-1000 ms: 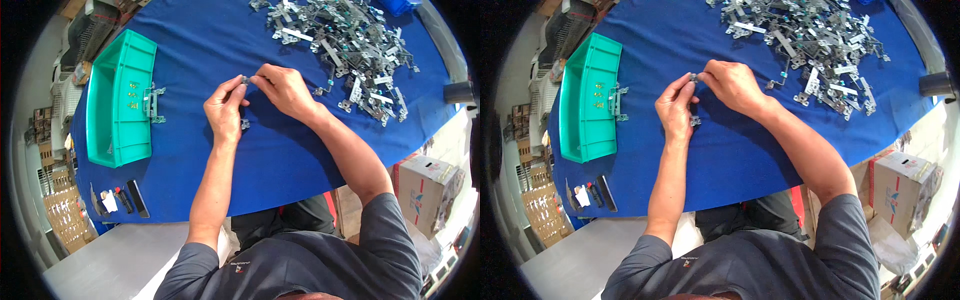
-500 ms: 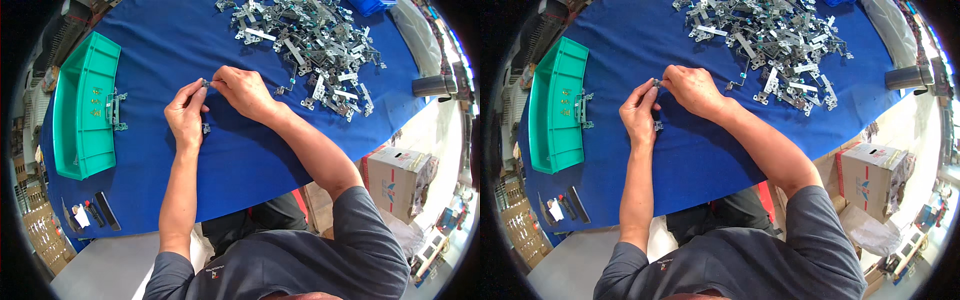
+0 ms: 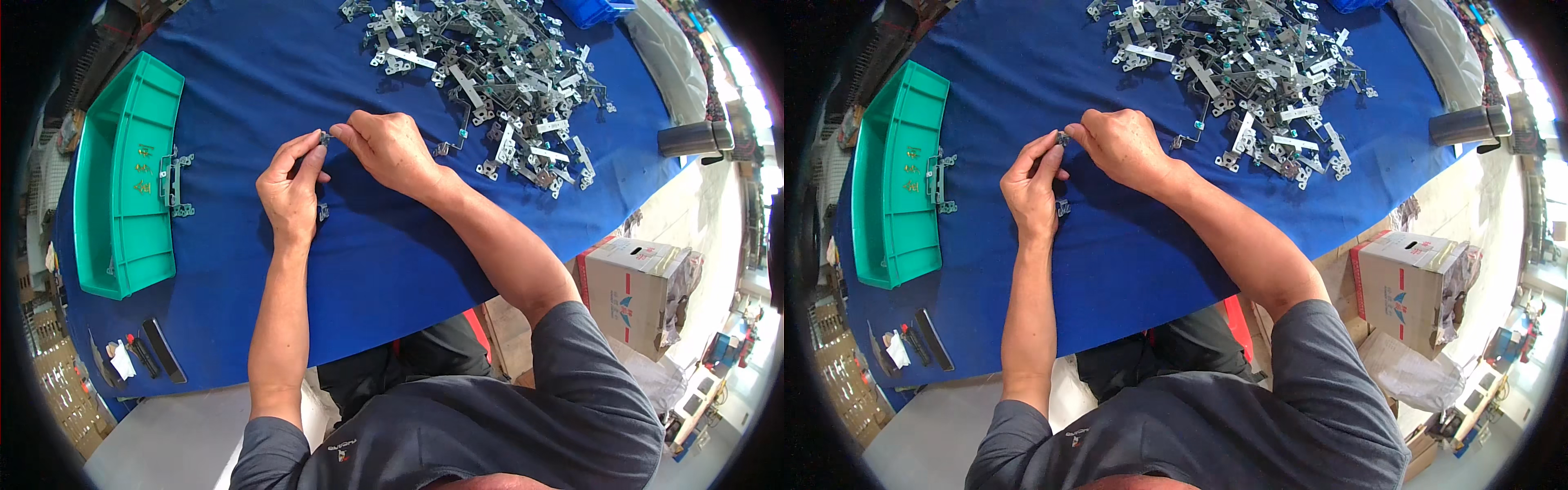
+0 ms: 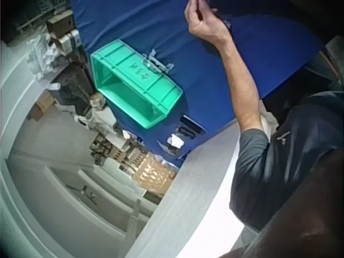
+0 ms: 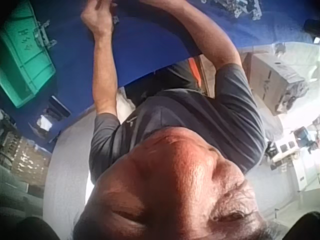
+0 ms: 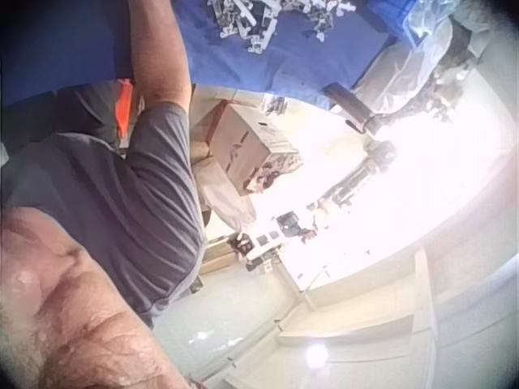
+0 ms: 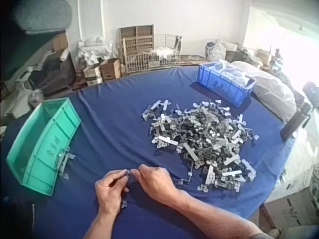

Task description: Manually assemble small metal hinge or bracket components using a small tool.

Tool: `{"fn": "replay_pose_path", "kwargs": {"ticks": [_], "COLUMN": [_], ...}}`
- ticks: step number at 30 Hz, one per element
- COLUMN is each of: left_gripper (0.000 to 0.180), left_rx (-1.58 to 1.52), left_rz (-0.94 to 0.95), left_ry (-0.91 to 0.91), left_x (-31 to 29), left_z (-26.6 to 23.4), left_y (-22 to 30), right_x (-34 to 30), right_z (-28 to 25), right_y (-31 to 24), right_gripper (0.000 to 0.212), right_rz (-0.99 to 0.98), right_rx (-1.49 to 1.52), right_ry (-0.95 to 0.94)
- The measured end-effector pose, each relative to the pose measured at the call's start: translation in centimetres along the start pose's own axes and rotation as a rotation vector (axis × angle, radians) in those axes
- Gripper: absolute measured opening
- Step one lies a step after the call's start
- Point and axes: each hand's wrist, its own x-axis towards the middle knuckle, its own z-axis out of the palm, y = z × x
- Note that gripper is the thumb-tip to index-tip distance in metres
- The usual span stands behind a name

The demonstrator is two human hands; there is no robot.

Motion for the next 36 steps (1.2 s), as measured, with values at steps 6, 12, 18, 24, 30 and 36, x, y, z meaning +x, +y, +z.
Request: {"fn": "replay_pose_path", "kwargs": {"ticks": [6,12,18,24,30,36], "left_gripper": [0.02,0.019,0.018,0.022,0.018,0.024], "left_rx": [-0.108,-0.104,-0.057,-0.094,-0.095,-0.105], "left_rz": [-0.111,-0.09,-0.006,-0.106,-0.097,-0.112], "left_ry": [0.026,0.009,-0.008,0.031,0.016,0.018], "left_x": [0.4,0.4,0.4,0.3,0.4,0.5], "left_z": [-0.3,-0.5,-0.2,-0.3,-0.4,-0.2], "left_y": [0.0,-0.4,-0.1,-0.1,0.0,0.0], "right_x": [0.2,0.1,0.1,0.1,0.1,0.1], "right_z": [0.8,0.1,-0.4,0.2,0.1,0.0], "right_y": [0.0,0.0,-0.4,-0.3,-0.3,0.0], "right_gripper": [0.03,0.032,0.035,0.031,0.029,0.03], "right_rz": [-0.093,-0.061,0.019,-0.03,-0.019,-0.007], "right_rx": [0.144,-0.011,-0.034,0.135,0.123,0.033], "right_ry": [0.123,-0.007,-0.045,0.042,0.033,-0.026]}}
